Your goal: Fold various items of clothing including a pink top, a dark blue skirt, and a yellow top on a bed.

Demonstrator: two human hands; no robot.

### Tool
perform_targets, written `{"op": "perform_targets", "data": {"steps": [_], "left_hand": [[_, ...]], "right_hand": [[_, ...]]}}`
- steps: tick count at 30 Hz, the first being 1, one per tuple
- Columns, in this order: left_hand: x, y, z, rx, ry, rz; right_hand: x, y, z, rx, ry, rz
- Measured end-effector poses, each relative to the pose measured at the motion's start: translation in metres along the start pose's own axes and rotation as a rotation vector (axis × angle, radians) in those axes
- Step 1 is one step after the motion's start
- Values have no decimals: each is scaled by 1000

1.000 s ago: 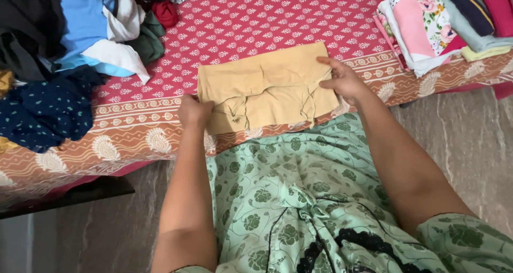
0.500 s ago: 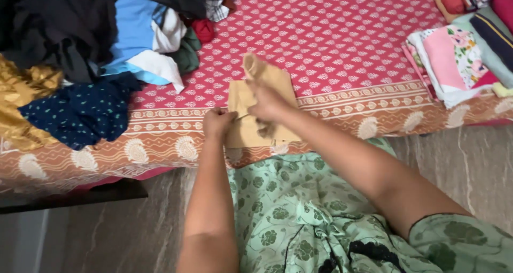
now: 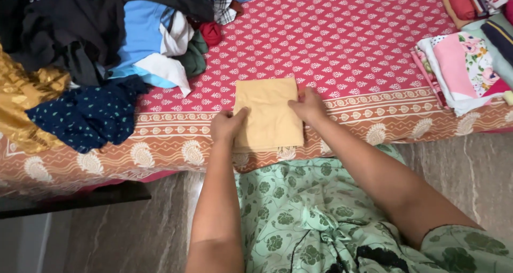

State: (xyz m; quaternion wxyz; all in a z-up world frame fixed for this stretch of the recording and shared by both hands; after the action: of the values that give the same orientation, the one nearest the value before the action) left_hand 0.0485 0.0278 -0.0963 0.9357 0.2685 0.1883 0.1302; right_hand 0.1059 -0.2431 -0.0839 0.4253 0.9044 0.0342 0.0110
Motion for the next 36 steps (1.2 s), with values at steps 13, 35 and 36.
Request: {"op": "perform_targets", "data": {"steps": [13,35,36], "left_hand": [[10,-27,-20,-373,134,-407],[-56,-31,149,413,-942,254],[-57,-44,144,409,-949,246]], "right_hand": [[-17,-24,32,906,-492,-424],[-27,143,8,-257,500,244],[-32,146,25,-262,492,249]]}}
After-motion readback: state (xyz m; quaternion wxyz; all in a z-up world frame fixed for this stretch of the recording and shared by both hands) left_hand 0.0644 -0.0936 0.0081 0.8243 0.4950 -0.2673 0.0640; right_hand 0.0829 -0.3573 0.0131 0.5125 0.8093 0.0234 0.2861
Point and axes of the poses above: each hand's wrist, its own x-axis towards the middle knuckle, its own y-axis out of the back of the hand, z = x × y, the point moved 3 cm from there along x, towards the middle knuckle, and after that the axes turned 9 degrees about -z, right-handed, at the moved point
